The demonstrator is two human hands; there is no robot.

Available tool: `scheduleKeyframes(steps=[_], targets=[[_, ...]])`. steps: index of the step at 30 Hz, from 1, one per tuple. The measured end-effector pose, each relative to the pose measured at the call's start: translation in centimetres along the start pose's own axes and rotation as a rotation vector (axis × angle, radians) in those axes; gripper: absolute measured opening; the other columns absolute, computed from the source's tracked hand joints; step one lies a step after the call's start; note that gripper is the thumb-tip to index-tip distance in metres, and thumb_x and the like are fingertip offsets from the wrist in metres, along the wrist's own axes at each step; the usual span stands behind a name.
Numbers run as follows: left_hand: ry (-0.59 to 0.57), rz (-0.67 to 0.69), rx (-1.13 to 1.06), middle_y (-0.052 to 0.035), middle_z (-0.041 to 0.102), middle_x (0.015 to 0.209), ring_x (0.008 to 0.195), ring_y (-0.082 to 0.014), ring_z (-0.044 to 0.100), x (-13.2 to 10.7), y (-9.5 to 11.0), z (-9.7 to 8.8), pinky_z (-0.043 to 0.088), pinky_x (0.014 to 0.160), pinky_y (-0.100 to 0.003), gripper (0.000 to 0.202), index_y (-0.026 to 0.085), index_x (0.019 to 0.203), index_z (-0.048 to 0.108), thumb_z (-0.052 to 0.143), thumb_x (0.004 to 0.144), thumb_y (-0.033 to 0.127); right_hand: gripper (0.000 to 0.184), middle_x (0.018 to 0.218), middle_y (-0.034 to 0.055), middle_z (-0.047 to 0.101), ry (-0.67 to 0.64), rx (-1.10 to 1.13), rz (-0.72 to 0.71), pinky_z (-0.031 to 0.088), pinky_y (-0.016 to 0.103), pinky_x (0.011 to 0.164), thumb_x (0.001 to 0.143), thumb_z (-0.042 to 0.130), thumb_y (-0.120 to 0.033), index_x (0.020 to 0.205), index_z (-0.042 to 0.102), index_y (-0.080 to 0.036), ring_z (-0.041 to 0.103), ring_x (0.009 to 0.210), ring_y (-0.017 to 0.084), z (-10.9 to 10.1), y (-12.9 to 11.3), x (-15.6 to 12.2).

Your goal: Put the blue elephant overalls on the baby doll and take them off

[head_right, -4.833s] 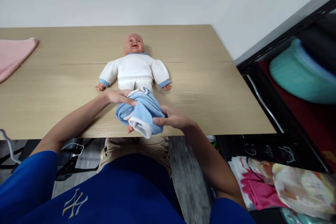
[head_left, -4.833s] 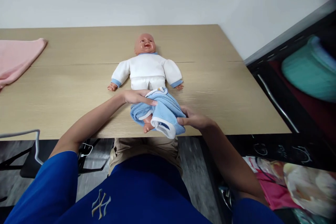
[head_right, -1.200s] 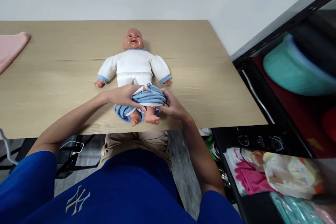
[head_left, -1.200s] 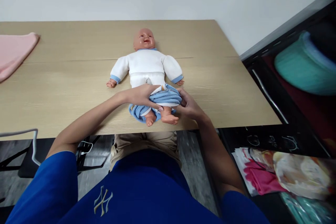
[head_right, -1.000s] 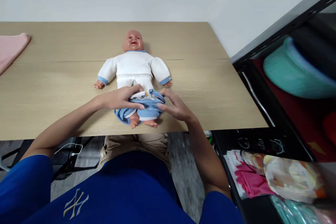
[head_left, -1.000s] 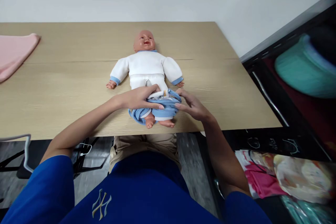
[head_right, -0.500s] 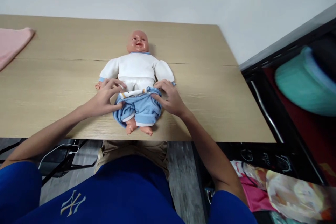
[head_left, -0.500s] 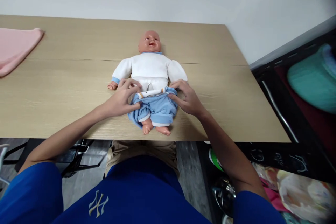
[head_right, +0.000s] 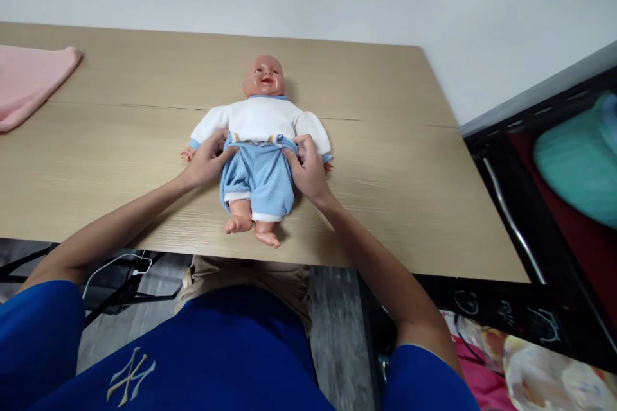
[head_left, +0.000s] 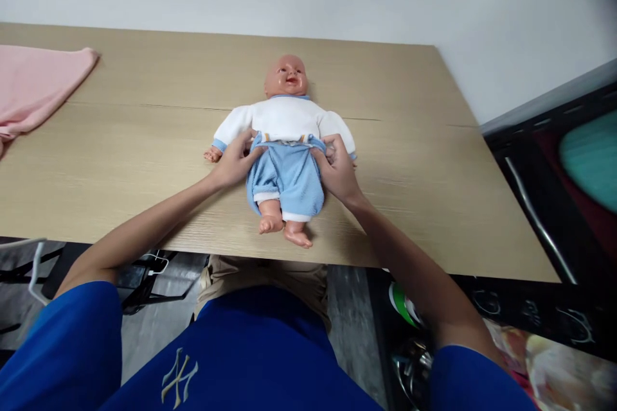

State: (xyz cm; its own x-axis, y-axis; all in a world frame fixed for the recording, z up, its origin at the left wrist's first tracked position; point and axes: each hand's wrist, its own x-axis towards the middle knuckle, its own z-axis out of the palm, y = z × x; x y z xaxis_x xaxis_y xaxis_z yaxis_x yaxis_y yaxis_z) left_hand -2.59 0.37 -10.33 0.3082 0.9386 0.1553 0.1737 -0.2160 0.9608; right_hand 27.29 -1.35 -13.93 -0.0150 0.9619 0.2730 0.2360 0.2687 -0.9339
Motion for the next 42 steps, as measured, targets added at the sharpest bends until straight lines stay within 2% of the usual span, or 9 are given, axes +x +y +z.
scheduleKeyframes(steps=[4,8,13,18,26,30,34,37,42], targets=[[-0.055,-0.019,-0.005,0.0013,0.056,0.087,0.077,-0.0173,0.051,0.5,-0.2,-0.2,0.041,0.073,-0.033,0.054,0.023,0.1,0.062,0.086,0.096,0.071,0.061,0.082,-0.0042,0.059,-0.008,0.047,0.012,0.047,0.036,0.069,0.101,0.078,-0.089,0.112,0.061,-0.032,0.053,0.072,0.021,0.5,0.5,0.8],[-0.005,0.006,0.116,0.0004,0.06,0.094,0.087,-0.019,0.055,-1.4,0.0,-0.1,0.046,0.079,-0.033,0.045,0.024,0.1,0.059,0.084,0.099,0.062,0.061,0.09,-0.0008,0.068,-0.007,0.057,0.061,0.055,0.036,0.078,0.099,0.08,-0.09,0.107,0.066,-0.031,0.064,0.084,0.023,0.1,0.8,0.0],[0.046,0.026,0.188,-0.0053,0.065,0.115,0.107,-0.0263,0.063,-4.2,-0.3,0.6,0.057,0.095,-0.042,0.049,0.025,0.116,0.06,0.09,0.083,0.045,0.06,0.089,-0.0027,0.069,-0.081,0.134,0.193,0.058,0.033,0.075,0.096,0.085,-0.088,0.105,0.069,-0.031,0.065,0.083,0.021,-1.0,1.1,-1.9],[0.066,-0.142,-0.019,-0.0085,0.074,0.117,0.113,-0.0271,0.071,-5.6,-1.6,1.6,0.06,0.106,-0.046,0.043,0.023,0.12,0.061,0.081,0.098,0.053,0.067,0.092,-0.0023,0.078,-0.129,0.225,0.305,0.065,0.034,0.081,0.087,0.09,-0.092,0.106,0.074,-0.03,0.075,0.09,0.023,-1.2,0.9,-2.7],[0.067,-0.112,-0.146,-0.0008,0.066,0.085,0.075,-0.0194,0.059,-3.1,-2.4,0.3,0.049,0.067,-0.032,0.066,0.024,0.112,0.065,0.086,0.095,0.084,0.07,0.091,-0.0007,0.079,-0.171,0.205,0.206,0.063,0.037,0.083,0.085,0.089,-0.096,0.103,0.076,-0.029,0.073,0.089,0.024,-1.2,0.1,-2.0],[0.126,-0.011,0.015,-0.0054,0.066,0.094,0.091,-0.0246,0.064,-2.7,-1.5,-0.7,0.057,0.083,-0.039,0.057,0.024,0.1,0.066,0.081,0.101,0.079,0.057,0.086,-0.0014,0.066,-0.145,0.137,0.114,0.058,0.038,0.08,0.097,0.083,-0.086,0.099,0.07,-0.03,0.061,0.081,0.023,-1.9,-0.4,-1.9],[0.142,0.122,0.152,-0.0122,0.072,0.118,0.124,-0.0354,0.066,-2.1,-0.6,-0.8,0.059,0.112,-0.054,0.053,0.026,0.103,0.069,0.079,0.102,0.078,0.041,0.098,0.0041,0.067,-0.066,-0.089,-0.125,0.059,0.046,0.1,0.101,0.083,-0.069,0.096,0.071,-0.03,0.062,0.099,0.029,-1.9,-1.1,-0.4],[0.104,0.098,0.09,-0.0082,0.068,0.106,0.107,-0.0311,0.066,-0.6,-1.0,-0.6,0.06,0.103,-0.05,0.05,0.026,0.105,0.066,0.076,0.106,0.076,0.038,0.099,0.0043,0.068,-0.065,-0.138,-0.17,0.058,0.048,0.105,0.101,0.085,-0.065,0.098,0.07,-0.03,0.062,0.101,0.029,-1.1,-0.9,1.9],[0.155,0.006,-0.079,-0.0003,0.059,0.093,0.088,-0.0217,0.058,2.1,-2.6,-0.5,0.052,0.082,-0.034,0.061,0.027,0.104,0.058,0.084,0.096,0.081,0.053,0.087,-0.0026,0.06,-0.036,0.096,0.037,0.054,0.036,0.077,0.101,0.079,-0.083,0.112,0.062,-0.033,0.056,0.079,0.023,-0.2,1.3,4.2]])
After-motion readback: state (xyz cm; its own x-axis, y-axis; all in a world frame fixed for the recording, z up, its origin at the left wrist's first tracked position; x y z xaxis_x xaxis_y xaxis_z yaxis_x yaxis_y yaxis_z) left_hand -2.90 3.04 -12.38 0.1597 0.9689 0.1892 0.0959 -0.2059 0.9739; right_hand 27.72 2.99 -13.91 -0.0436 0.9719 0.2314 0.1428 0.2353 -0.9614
